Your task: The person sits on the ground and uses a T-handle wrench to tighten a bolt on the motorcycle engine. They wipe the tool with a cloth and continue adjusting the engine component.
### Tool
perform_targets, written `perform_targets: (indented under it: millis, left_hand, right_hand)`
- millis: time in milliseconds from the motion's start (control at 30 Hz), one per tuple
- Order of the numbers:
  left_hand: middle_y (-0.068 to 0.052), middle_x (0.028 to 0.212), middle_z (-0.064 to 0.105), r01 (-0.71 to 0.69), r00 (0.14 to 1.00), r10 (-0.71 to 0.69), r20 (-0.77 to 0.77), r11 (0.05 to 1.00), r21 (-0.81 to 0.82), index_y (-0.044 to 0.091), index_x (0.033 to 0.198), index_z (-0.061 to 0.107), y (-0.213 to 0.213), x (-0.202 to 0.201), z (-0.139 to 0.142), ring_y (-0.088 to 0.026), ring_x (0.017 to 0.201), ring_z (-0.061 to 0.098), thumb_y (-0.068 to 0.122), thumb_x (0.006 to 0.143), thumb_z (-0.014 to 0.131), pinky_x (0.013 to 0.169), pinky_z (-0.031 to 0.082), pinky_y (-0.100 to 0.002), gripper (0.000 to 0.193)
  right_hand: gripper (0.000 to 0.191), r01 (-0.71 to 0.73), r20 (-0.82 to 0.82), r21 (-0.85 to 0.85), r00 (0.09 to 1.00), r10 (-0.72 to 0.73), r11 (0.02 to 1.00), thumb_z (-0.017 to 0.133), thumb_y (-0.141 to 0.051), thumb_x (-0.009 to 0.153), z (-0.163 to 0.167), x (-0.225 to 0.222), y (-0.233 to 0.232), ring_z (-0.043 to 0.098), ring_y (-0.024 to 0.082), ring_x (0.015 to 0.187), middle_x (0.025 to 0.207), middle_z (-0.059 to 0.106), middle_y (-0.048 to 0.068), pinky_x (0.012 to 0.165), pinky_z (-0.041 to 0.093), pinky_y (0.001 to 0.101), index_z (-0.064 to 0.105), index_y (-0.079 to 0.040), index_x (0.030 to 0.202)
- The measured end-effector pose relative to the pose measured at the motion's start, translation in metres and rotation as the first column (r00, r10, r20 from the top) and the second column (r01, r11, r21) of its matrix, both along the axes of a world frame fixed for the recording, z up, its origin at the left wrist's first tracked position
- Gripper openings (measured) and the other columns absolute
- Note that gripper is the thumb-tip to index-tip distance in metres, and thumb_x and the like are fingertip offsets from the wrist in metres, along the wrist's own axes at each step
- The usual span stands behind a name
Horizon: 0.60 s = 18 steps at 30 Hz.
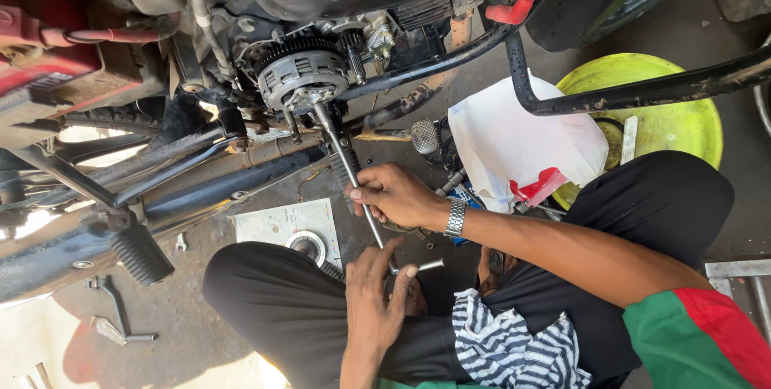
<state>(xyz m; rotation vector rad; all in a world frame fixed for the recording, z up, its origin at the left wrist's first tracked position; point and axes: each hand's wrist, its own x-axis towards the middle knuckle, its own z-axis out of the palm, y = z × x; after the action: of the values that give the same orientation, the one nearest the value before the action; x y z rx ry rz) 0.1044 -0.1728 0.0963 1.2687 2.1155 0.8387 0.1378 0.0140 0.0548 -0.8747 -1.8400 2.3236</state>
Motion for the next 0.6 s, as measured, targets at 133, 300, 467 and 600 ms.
perform_targets:
  millis: [133,300,467,600]
  left_hand:
    - [-0.009,0.096,0.061,-0.191,0.981,0.177,0.084,0.959,0.207,0.004,0.129,0.062,-0.010,0.012,-0.014,-0.027,0.097,0.054,0.026,0.089,0.072,0.095,0.041,-0.043,0.047]
    - [-0.005,0.122,0.056,-0.894,0.355,0.500,0.790,0.430,0.129,0.011,0.142,0.042,-0.021,0.042,-0.040,-0.022,0.112,0.054,0.023,0.097,0.063,0.101,0.043,-0.041,0.051]
    - [-0.010,0.120,0.063,-0.798,-0.442,-0.022,0.897,0.466,-0.382,0.002,0.133,0.048,-0.031,0.046,-0.056,-0.021,0.101,0.061,0.026,0.098,0.061,0.092,0.050,-0.038,0.044]
    - [-0.012,0.117,0.059,-0.862,-0.040,0.147,0.988,0.494,-0.109,0.000,0.133,0.045,-0.030,0.040,-0.055,-0.021,0.099,0.059,0.007,0.096,0.069,0.087,0.050,-0.037,0.045]
  right_hand:
    - [0.020,0.032,-0.031,-0.113,0.999,-0.035,0.993,0.061,-0.015,0.102,0.002,-0.003,-0.003,0.054,0.004,0.056,0.079,0.072,0.007,0.050,0.045,0.0220,0.070,0.002,0.107]
    - [0.021,0.104,0.005,-0.142,0.995,-0.104,0.984,0.066,-0.017,0.099,0.005,-0.009,-0.012,0.052,0.004,0.054,0.078,0.073,0.007,0.048,0.044,0.0215,0.070,0.002,0.104]
    - [0.022,0.134,0.043,-0.172,0.991,-0.129,0.976,0.069,-0.018,0.095,0.007,-0.013,-0.010,0.055,0.004,0.053,0.077,0.075,0.007,0.048,0.046,0.0211,0.071,0.003,0.102]
    - [0.022,0.106,0.039,-0.144,0.994,-0.102,0.984,0.068,-0.018,0.097,0.010,-0.010,-0.006,0.055,0.005,0.054,0.078,0.075,0.007,0.049,0.046,0.0206,0.072,0.003,0.101]
